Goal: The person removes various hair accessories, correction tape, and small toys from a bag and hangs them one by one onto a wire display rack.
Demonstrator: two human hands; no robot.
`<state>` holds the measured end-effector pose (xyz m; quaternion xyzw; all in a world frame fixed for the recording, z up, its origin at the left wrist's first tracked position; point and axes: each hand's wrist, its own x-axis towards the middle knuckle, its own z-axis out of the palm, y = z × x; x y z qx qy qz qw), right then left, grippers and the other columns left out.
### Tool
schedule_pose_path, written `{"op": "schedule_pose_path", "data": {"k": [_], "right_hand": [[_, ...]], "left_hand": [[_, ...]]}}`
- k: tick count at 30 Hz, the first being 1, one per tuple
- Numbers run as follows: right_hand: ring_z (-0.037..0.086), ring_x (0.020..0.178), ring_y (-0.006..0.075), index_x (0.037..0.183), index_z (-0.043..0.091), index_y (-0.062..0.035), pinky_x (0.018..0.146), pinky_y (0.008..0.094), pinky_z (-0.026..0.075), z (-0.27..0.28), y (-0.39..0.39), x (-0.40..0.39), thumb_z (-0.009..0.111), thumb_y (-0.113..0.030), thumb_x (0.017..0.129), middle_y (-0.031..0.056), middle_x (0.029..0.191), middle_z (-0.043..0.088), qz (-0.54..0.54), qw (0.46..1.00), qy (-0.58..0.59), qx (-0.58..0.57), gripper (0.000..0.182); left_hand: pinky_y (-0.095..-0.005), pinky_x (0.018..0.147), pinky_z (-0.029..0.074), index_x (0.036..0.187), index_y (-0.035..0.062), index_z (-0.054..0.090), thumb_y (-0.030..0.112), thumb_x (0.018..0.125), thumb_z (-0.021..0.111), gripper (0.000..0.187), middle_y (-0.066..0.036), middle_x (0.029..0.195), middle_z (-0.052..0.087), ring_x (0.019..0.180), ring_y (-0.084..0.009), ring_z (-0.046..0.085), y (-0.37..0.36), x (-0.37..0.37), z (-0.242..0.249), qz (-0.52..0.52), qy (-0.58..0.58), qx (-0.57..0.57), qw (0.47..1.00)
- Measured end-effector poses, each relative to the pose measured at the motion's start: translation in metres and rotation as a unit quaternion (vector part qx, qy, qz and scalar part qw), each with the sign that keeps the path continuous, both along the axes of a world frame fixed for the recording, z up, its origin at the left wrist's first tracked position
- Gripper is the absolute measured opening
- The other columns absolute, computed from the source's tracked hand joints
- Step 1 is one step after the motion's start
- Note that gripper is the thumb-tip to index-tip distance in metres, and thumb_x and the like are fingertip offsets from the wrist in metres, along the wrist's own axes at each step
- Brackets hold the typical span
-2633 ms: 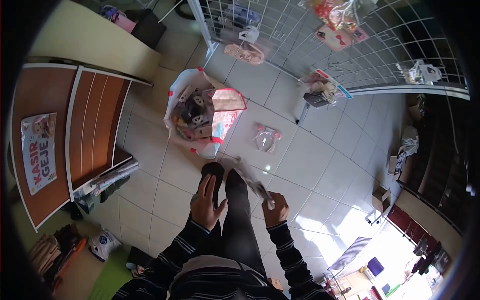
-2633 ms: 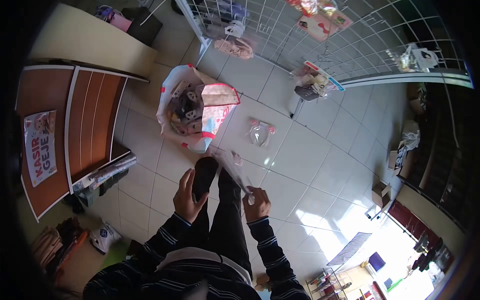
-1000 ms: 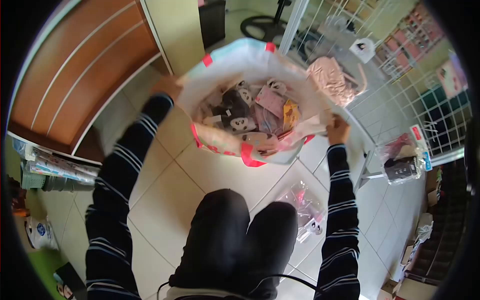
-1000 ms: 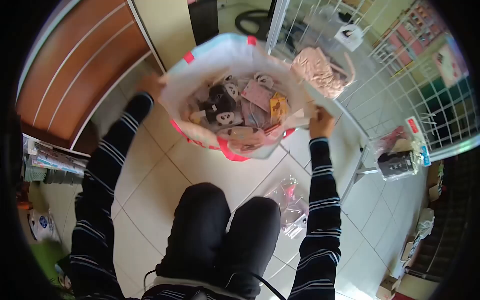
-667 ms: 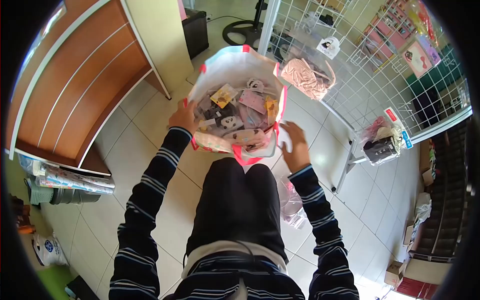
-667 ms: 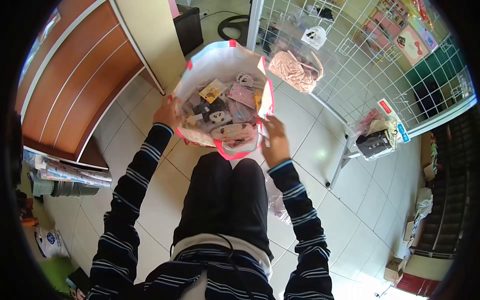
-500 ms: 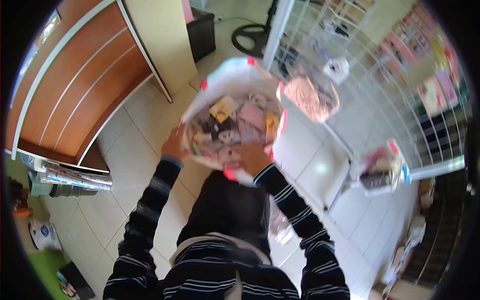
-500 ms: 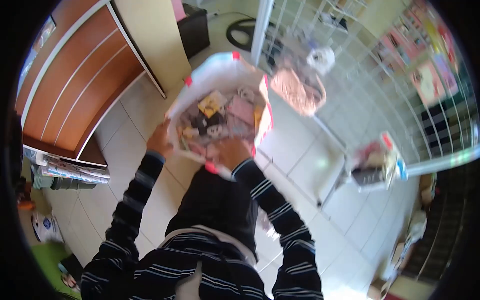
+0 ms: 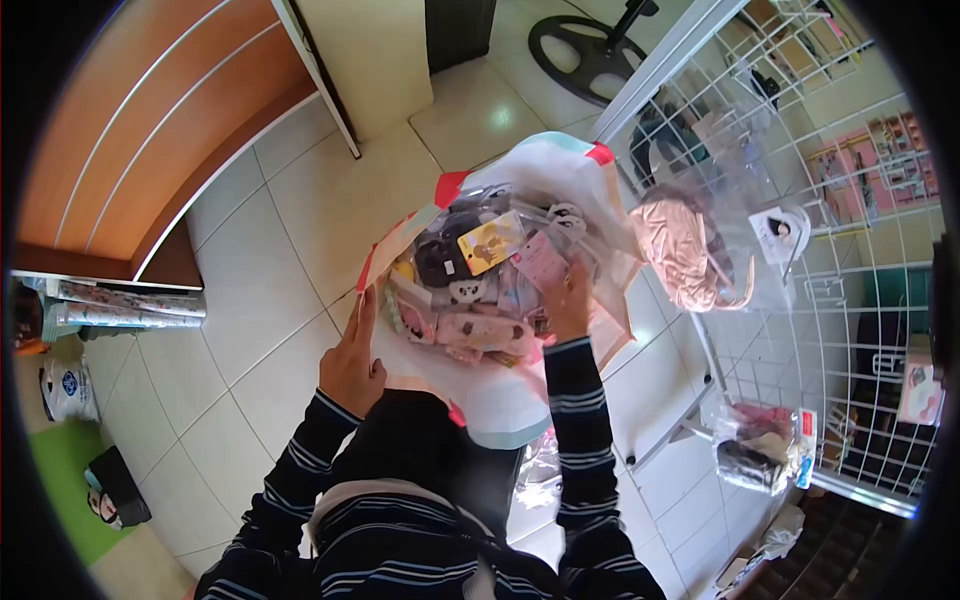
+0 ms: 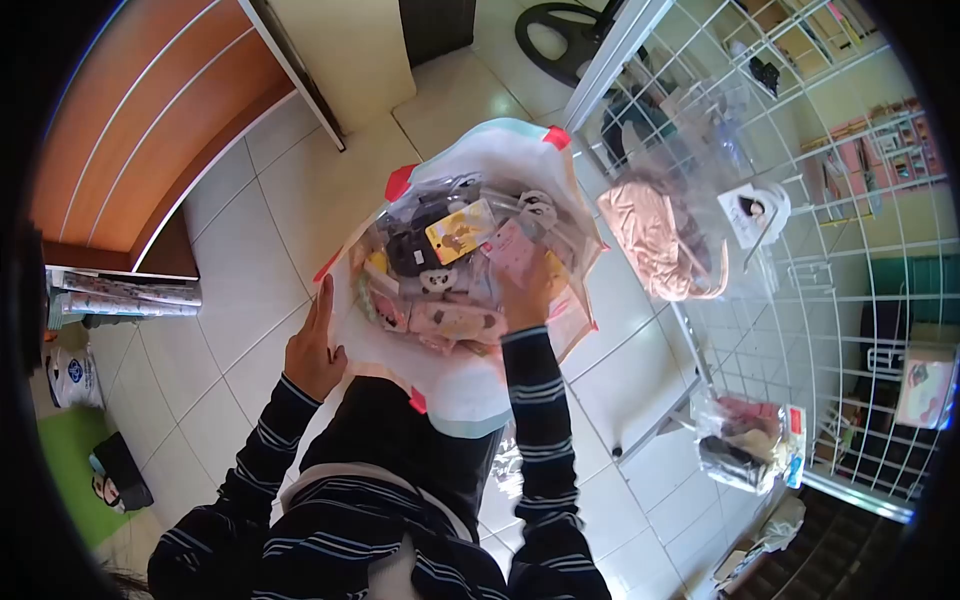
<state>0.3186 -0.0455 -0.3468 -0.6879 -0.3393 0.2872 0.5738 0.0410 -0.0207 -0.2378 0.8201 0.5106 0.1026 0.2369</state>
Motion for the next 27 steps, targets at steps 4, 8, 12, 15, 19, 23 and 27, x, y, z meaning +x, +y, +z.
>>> {"op": "schedule_pose_path", "data": {"k": [4, 8, 12, 15, 19, 23, 27], "right_hand": [[0.046, 0.096, 0.0279, 0.112, 0.037, -0.0021, 0.08, 0.0351, 0.04, -0.018, 0.016, -0.001, 0.061, -0.004, 0.06, 0.0173, 0.108, 0.042, -0.13, 0.989, 0.074, -0.017, 0.057], [0.042, 0.101, 0.0302, 0.109, 0.041, -0.0053, 0.083, 0.0375, 0.037, -0.082, 0.003, 0.028, 0.066, -0.013, 0.054, 0.0141, 0.11, 0.043, -0.137, 0.895, -0.374, -0.2, 0.061], [0.036, 0.108, 0.0275, 0.111, 0.041, -0.0117, 0.083, 0.0392, 0.035, -0.017, 0.033, 0.002, 0.07, -0.027, 0.051, 0.0098, 0.114, 0.041, 0.037, 0.844, -0.454, -0.284, 0.069], [0.034, 0.11, 0.0255, 0.116, 0.037, -0.0216, 0.082, 0.0463, 0.033, -0.006, 0.065, -0.03, 0.07, -0.031, 0.052, 0.0077, 0.118, 0.038, 0.151, 0.792, -0.557, -0.2, 0.072], [0.037, 0.106, 0.0234, 0.116, 0.037, -0.0273, 0.081, 0.0509, 0.03, -0.044, 0.1, -0.043, 0.066, -0.035, 0.059, 0.0074, 0.113, 0.04, 0.151, 0.765, -0.583, -0.229, 0.064], [0.043, 0.096, 0.0267, 0.101, 0.049, -0.0161, 0.081, 0.043, 0.032, -0.012, 0.063, -0.057, 0.065, -0.033, 0.057, 0.0103, 0.095, 0.047, 0.106, 0.879, -0.429, -0.182, 0.05], [0.044, 0.092, 0.0311, 0.102, 0.044, -0.0064, 0.08, 0.0394, 0.035, -0.022, 0.027, -0.021, 0.072, -0.033, 0.047, 0.0144, 0.095, 0.047, -0.061, 0.904, -0.355, -0.232, 0.067]], "left_hand": [[-0.0283, 0.043, 0.041, 0.127, 0.0078, 0.021, -0.005, 0.052, 0.046, 0.08, -0.015, 0.127, 0.03, 0.059, -0.0287, 0.054, -0.007, -0.01, -0.005, -0.013, -0.035, 0.039, 0.999], [-0.0278, 0.045, 0.042, 0.129, 0.0084, 0.017, -0.004, 0.053, 0.046, 0.081, -0.016, 0.127, 0.028, 0.06, -0.0302, 0.054, -0.007, -0.013, -0.005, -0.031, -0.032, 0.047, 0.998], [-0.0288, 0.043, 0.041, 0.126, 0.0073, 0.023, -0.005, 0.053, 0.046, 0.078, -0.013, 0.128, 0.029, 0.058, -0.027, 0.054, -0.003, -0.011, -0.012, -0.022, -0.065, 0.057, 0.996], [-0.0295, 0.045, 0.042, 0.126, 0.0074, 0.023, -0.005, 0.053, 0.046, 0.077, -0.013, 0.128, 0.029, 0.06, -0.0274, 0.054, -0.003, -0.005, -0.012, -0.021, -0.069, 0.046, 0.996], [-0.0291, 0.046, 0.042, 0.126, 0.0072, 0.024, -0.004, 0.054, 0.047, 0.076, -0.013, 0.127, 0.03, 0.062, -0.0274, 0.055, 0.004, -0.001, -0.004, -0.02, -0.078, 0.052, 0.995], [-0.0316, 0.079, 0.042, 0.126, 0.0064, 0.023, -0.004, 0.056, 0.049, 0.076, -0.017, 0.126, 0.031, 0.107, -0.0324, 0.04, 0.01, -0.001, 0.0, 0.014, -0.091, -0.021, 0.995], [-0.0333, 0.083, 0.04, 0.125, 0.0061, 0.026, -0.002, 0.058, 0.051, 0.073, -0.017, 0.125, 0.032, 0.109, -0.034, 0.038, 0.009, 0.004, -0.003, -0.003, -0.1, -0.028, 0.995]]}}
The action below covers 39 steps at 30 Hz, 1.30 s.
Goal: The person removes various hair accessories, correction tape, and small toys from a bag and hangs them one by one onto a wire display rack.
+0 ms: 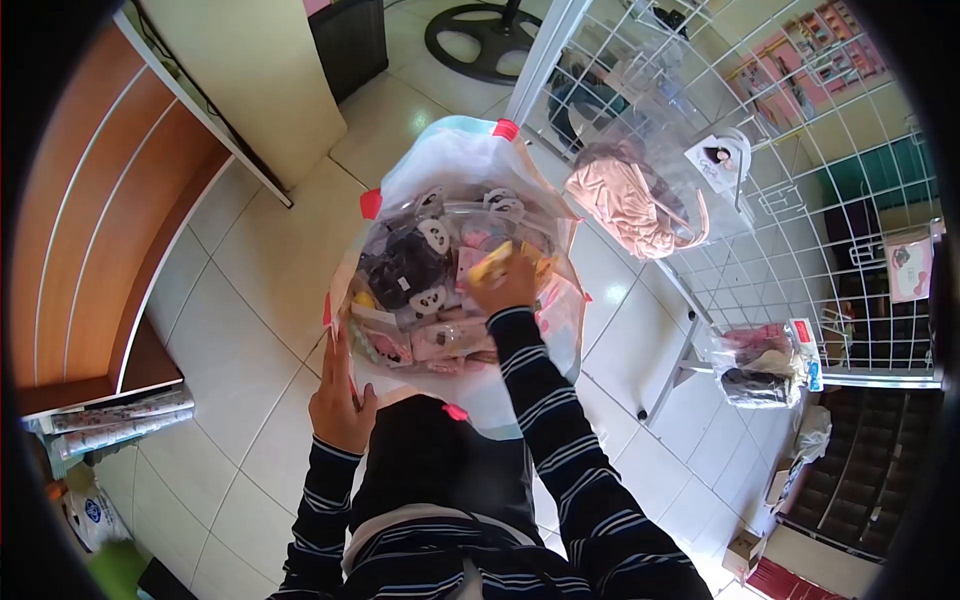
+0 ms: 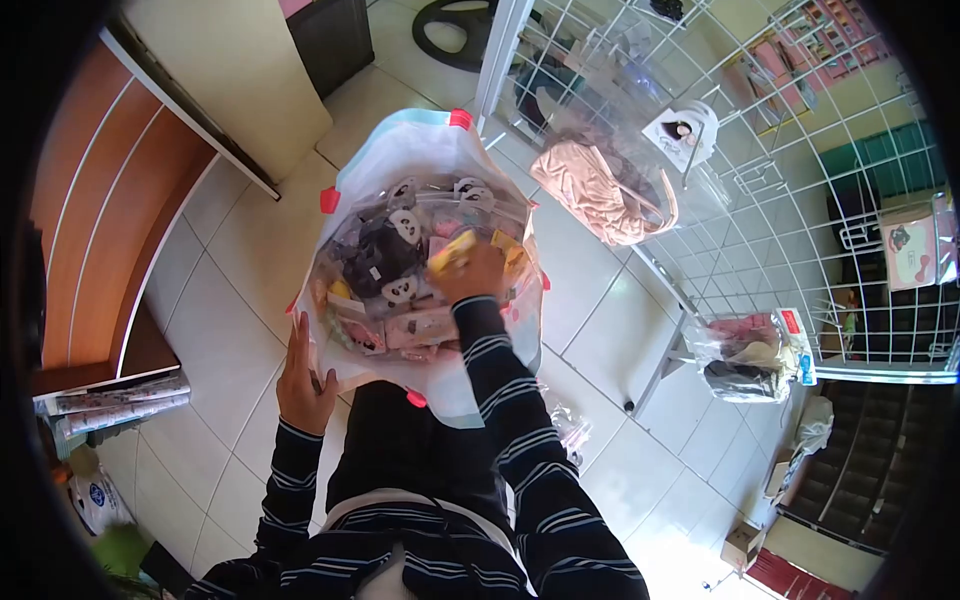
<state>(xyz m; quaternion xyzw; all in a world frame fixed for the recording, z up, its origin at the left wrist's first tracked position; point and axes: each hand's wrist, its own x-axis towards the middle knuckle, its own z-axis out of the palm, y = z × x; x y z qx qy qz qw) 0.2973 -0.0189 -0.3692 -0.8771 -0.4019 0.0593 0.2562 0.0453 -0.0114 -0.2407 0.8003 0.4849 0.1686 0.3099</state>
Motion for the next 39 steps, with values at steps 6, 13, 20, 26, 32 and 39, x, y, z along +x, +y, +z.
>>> {"op": "schedule_pose_path", "data": {"k": [6, 13, 20, 26, 32, 39], "right_hand": [[0.039, 0.098, 0.0363, 0.113, 0.033, -0.0101, 0.087, 0.0424, 0.032, -0.021, -0.022, 0.037, 0.075, -0.027, 0.046, 0.018, 0.11, 0.036, -0.203, 0.976, -0.028, -0.076, 0.081], [0.039, 0.105, 0.0348, 0.123, 0.022, -0.0166, 0.081, 0.0406, 0.04, -0.018, -0.016, 0.043, 0.072, -0.016, 0.054, 0.014, 0.123, 0.028, -0.164, 0.971, 0.087, -0.149, 0.085], [0.041, 0.104, 0.0339, 0.122, 0.023, -0.0126, 0.082, 0.0394, 0.04, -0.032, -0.015, 0.044, 0.07, -0.013, 0.055, 0.0129, 0.12, 0.034, -0.198, 0.973, 0.077, -0.086, 0.082], [0.049, 0.096, 0.0251, 0.121, 0.028, -0.0076, 0.081, 0.0322, 0.041, -0.015, -0.051, 0.033, 0.058, 0.007, 0.047, 0.0113, 0.105, 0.048, -0.109, 0.893, 0.386, 0.204, 0.082], [0.037, 0.111, 0.0222, 0.127, 0.013, -0.0052, 0.091, 0.033, 0.033, 0.078, -0.092, -0.043, 0.047, 0.016, 0.055, 0.0104, 0.119, 0.036, 0.089, 0.702, 0.629, 0.32, 0.083], [0.012, 0.122, 0.036, 0.129, -0.002, -0.0043, 0.096, 0.0347, 0.021, 0.105, -0.088, -0.062, 0.07, -0.022, 0.051, 0.0252, 0.131, -0.003, 0.26, 0.907, 0.326, 0.061, 0.107]], "left_hand": [[-0.0337, 0.083, 0.04, 0.125, 0.0063, 0.026, 0.001, 0.058, 0.051, 0.071, -0.017, 0.125, 0.033, 0.108, -0.034, 0.04, -0.001, 0.002, 0.001, 0.005, -0.01, 0.005, 1.0], [-0.0333, 0.079, 0.043, 0.125, 0.0073, 0.027, 0.003, 0.059, 0.052, 0.07, -0.016, 0.124, 0.034, 0.106, -0.0341, 0.042, -0.001, -0.004, 0.004, 0.008, 0.039, 0.009, 0.999], [-0.0265, 0.054, 0.046, 0.121, 0.0073, 0.033, 0.006, 0.062, 0.054, 0.063, -0.018, 0.12, 0.038, 0.07, -0.0257, 0.057, -0.004, 0.005, 0.018, -0.012, 0.073, 0.108, 0.991], [-0.0322, 0.072, 0.044, 0.112, 0.0045, 0.044, 0.014, 0.064, 0.061, 0.052, -0.017, 0.115, 0.044, 0.093, -0.0306, 0.051, -0.009, 0.036, 0.046, -0.035, -0.034, 0.111, 0.993], [-0.0331, 0.077, 0.041, 0.117, -0.0037, 0.033, 0.028, 0.058, 0.07, 0.077, -0.019, 0.104, 0.049, 0.093, -0.0314, 0.051, -0.014, 0.09, 0.018, -0.141, -0.098, -0.097, 0.98], [-0.0304, 0.09, 0.032, 0.123, -0.0023, 0.021, 0.017, 0.056, 0.074, 0.088, -0.013, 0.12, 0.034, 0.111, -0.0192, 0.035, -0.015, 0.081, -0.017, -0.188, -0.272, -0.41, 0.85]]}}
